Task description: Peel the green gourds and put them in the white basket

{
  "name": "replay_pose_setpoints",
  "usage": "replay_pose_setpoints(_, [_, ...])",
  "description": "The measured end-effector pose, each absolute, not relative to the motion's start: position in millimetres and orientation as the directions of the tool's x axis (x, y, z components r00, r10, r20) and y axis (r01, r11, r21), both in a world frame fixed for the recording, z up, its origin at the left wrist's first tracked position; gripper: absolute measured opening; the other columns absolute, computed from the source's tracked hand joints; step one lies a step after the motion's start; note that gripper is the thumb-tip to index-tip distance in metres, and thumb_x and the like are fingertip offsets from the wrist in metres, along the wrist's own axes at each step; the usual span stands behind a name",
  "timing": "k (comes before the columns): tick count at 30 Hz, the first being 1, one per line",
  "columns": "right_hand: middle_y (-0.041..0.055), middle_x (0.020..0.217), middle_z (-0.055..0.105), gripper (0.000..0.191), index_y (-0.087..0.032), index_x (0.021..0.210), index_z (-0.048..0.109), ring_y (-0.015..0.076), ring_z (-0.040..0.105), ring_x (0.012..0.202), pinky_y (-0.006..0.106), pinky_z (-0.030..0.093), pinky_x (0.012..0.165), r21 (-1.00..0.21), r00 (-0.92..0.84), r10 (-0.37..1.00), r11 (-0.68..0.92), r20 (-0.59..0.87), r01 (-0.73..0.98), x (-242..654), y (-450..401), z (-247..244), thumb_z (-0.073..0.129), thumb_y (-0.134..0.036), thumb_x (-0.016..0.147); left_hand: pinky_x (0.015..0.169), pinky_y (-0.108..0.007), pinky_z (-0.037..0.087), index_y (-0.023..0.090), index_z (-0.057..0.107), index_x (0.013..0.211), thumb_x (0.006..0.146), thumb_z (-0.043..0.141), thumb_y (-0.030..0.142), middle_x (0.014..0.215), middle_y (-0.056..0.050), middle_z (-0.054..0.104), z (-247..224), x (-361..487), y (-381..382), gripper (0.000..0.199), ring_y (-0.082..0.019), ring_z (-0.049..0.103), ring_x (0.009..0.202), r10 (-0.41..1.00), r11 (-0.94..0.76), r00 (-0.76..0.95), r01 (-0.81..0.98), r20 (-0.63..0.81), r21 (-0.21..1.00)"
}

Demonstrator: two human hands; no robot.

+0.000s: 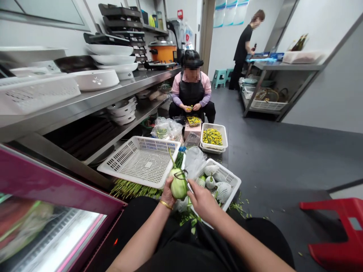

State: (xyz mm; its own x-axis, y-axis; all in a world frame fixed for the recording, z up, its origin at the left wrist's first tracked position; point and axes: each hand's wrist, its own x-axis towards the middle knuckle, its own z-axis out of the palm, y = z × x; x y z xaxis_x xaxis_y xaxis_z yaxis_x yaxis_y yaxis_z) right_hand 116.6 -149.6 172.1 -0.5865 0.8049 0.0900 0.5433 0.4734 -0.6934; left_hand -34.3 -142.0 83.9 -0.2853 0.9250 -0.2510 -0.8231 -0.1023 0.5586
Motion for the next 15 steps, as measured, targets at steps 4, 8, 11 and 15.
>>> replay_pose_setpoints(4, [0.0148,0.127,0.056,0.048,-0.014,0.132,0.045,0.0239,0.055,0.114,0.037,0.045,0.093,-0.702,-0.609,0.792,0.412,-0.039,0.581,154,-197,138,0.035,-0.029,0.087,0.069,-0.033,0.051,0.014,0.061,0.095,0.061,0.069,0.036,0.079,-0.006,0.067,84,-38,-136,0.041,-0.02,0.064,0.068,0.874,-0.102,-0.331,-0.841,-0.356,0.531])
replay_pose_setpoints(8, [0.0085,0.108,0.069,0.041,-0.022,0.119,0.058,0.0233,0.066,0.096,0.03,0.051,0.082,-0.703,-0.684,0.662,0.326,-0.308,0.632,195,-205,147,0.043,-0.029,0.082,0.068,-0.035,0.051,0.015,0.061,0.094,0.064,0.067,0.044,0.078,-0.006,0.067,87,-43,-132,0.042,-0.02,0.064,0.069,0.837,-0.105,-0.318,-0.892,-0.445,0.44])
replay_pose_setpoints(11, [0.0086,0.108,0.069,0.041,-0.023,0.12,0.057,0.0244,0.065,0.096,0.033,0.05,0.083,-0.685,-0.629,0.739,0.329,-0.241,0.65,191,-176,173,0.041,-0.033,0.084,0.065,-0.035,0.052,0.016,0.061,0.093,0.062,0.07,0.04,0.076,-0.006,0.067,92,-40,-133,0.041,-0.021,0.064,0.067,0.843,-0.071,-0.282,-0.903,-0.459,0.424])
replay_pose_setpoints(15, [0.012,0.12,0.062,0.046,-0.017,0.128,0.048,0.024,0.061,0.105,0.037,0.048,0.09,-0.702,-0.596,0.803,0.43,0.01,0.567,153,-155,177,0.038,-0.033,0.086,0.059,-0.031,0.052,0.015,0.061,0.09,0.062,0.068,0.037,0.072,-0.005,0.067,95,-34,-136,0.036,-0.018,0.063,0.062,0.837,-0.083,-0.306,-0.891,-0.453,0.447])
